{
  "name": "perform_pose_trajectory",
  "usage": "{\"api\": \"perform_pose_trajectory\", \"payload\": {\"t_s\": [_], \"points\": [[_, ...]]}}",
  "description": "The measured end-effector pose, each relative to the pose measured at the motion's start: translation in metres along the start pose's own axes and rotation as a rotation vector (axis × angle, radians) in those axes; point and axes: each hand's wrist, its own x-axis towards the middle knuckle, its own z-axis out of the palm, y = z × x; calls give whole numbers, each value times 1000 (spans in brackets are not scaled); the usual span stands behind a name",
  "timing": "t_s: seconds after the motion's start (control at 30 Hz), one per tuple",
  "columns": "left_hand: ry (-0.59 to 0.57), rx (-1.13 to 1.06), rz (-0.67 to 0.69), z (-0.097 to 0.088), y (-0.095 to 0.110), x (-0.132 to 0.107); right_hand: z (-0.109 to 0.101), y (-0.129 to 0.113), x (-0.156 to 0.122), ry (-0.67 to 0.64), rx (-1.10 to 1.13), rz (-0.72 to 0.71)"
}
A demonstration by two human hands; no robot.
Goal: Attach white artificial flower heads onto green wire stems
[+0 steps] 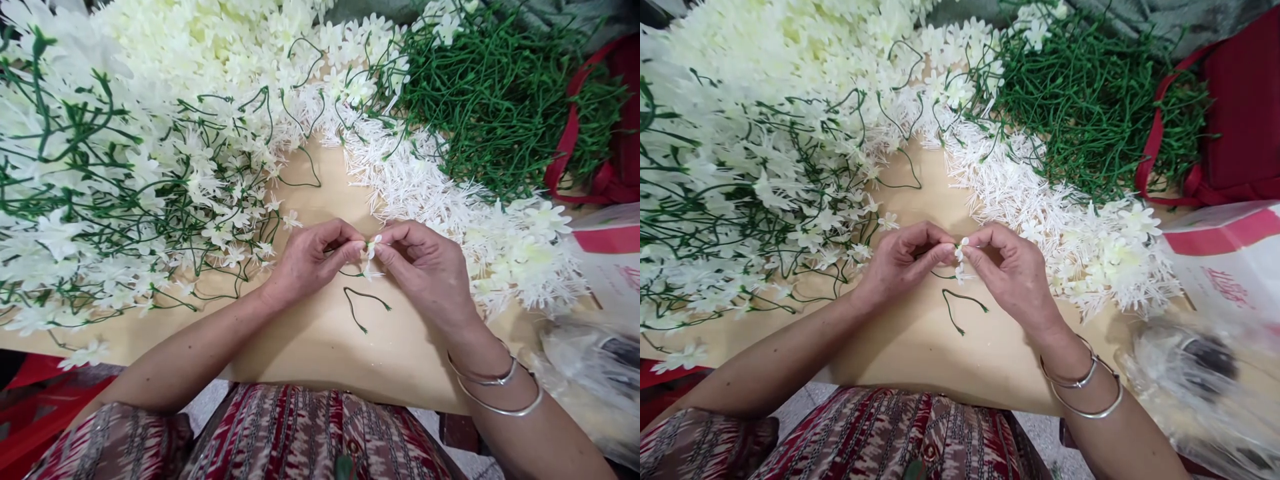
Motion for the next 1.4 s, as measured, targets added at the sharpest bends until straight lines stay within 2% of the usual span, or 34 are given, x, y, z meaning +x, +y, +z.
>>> {"api": "perform_pose_trajectory", "payload": {"t_s": [0.23, 0.5, 0.63, 0.9, 1.4], "points": [[-11, -33, -27, -1, -1, 0, 1, -5, 3, -14, 55, 59], [-16, -7, -78, -1, 0, 1, 4, -3, 4, 1, 76, 62], [-3, -28, -52, 1, -1, 2, 4, -2, 7, -2, 98, 69], [21, -28, 16, 5, -4, 2, -9, 2, 14, -71, 177, 33], [-12, 21, -11, 1, 0, 1, 0, -2, 8, 31, 98, 81]]}}
